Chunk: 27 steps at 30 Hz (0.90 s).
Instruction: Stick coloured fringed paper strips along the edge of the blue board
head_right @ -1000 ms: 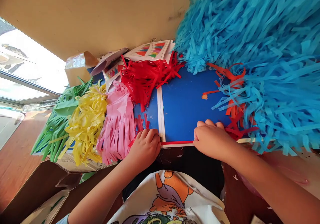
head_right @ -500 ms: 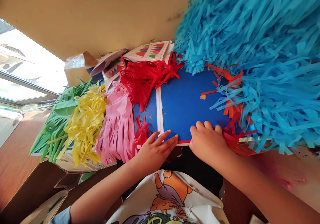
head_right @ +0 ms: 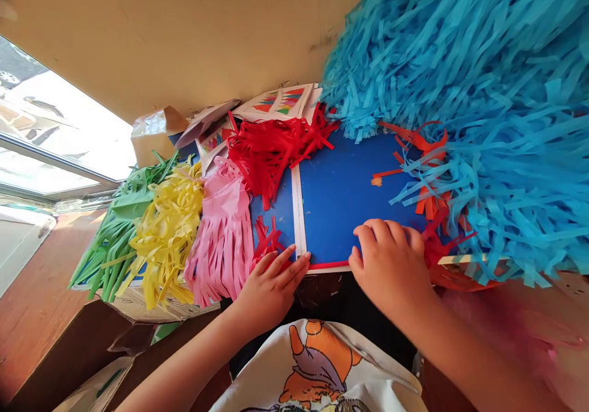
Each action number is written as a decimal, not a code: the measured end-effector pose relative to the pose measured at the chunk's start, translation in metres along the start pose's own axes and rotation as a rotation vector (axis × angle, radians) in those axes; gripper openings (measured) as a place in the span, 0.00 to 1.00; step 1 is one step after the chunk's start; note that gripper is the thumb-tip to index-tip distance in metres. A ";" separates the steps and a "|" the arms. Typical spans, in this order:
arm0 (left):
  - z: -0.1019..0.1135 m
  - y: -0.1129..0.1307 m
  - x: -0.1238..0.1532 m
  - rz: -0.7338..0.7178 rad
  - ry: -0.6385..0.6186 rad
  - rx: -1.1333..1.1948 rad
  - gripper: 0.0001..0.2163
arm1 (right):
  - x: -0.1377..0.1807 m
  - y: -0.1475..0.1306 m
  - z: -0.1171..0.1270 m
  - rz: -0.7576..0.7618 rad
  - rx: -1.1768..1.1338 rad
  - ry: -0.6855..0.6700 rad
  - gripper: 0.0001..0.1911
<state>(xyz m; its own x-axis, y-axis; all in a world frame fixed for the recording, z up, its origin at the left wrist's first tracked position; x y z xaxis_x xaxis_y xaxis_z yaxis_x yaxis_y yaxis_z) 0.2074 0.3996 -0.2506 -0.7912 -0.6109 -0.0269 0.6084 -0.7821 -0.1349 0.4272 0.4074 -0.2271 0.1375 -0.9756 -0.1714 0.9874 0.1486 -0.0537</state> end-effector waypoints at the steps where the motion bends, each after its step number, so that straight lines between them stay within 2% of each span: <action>1: -0.001 0.001 0.000 0.013 0.005 0.014 0.23 | 0.007 -0.010 -0.001 0.034 -0.027 0.106 0.16; 2: -0.002 0.001 0.000 0.023 0.018 0.027 0.22 | 0.016 -0.022 -0.006 0.105 -0.057 0.163 0.19; 3: -0.003 0.001 0.000 0.032 0.036 0.040 0.21 | 0.025 -0.035 -0.012 0.228 -0.084 0.168 0.21; 5: -0.005 0.002 0.001 0.053 0.082 0.065 0.18 | 0.040 -0.057 -0.029 0.371 -0.146 0.165 0.24; 7: -0.005 0.001 0.001 0.066 0.111 0.086 0.17 | 0.052 -0.065 -0.045 0.370 -0.147 0.158 0.26; 10: -0.004 -0.001 0.002 0.069 0.105 0.088 0.19 | 0.060 -0.050 -0.055 0.245 -0.054 0.151 0.26; 14: -0.001 0.001 0.000 0.051 0.117 0.029 0.19 | 0.064 -0.013 -0.050 0.150 0.191 0.135 0.23; 18: 0.004 0.013 -0.014 0.106 0.238 -0.083 0.11 | 0.063 0.000 -0.050 0.219 0.301 0.202 0.20; 22: 0.005 0.021 -0.034 0.128 0.349 -0.127 0.10 | 0.059 0.003 -0.055 0.291 0.303 0.256 0.18; 27: 0.000 0.022 -0.041 -0.031 0.299 -0.083 0.12 | 0.055 0.015 -0.055 0.345 0.296 0.303 0.16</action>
<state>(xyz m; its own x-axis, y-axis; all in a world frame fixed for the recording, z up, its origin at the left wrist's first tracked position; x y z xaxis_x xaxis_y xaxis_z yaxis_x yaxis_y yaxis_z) 0.2532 0.4074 -0.2521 -0.7995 -0.5143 -0.3102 0.5867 -0.7792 -0.2204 0.4455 0.3647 -0.2917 0.4723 -0.7811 -0.4083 0.8745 0.3576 0.3276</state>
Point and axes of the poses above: each hand's wrist, its own x-axis away from the middle knuckle, its own z-axis out of the back of the hand, y = z × x, the point moved 1 cm from there along -x, towards the middle knuckle
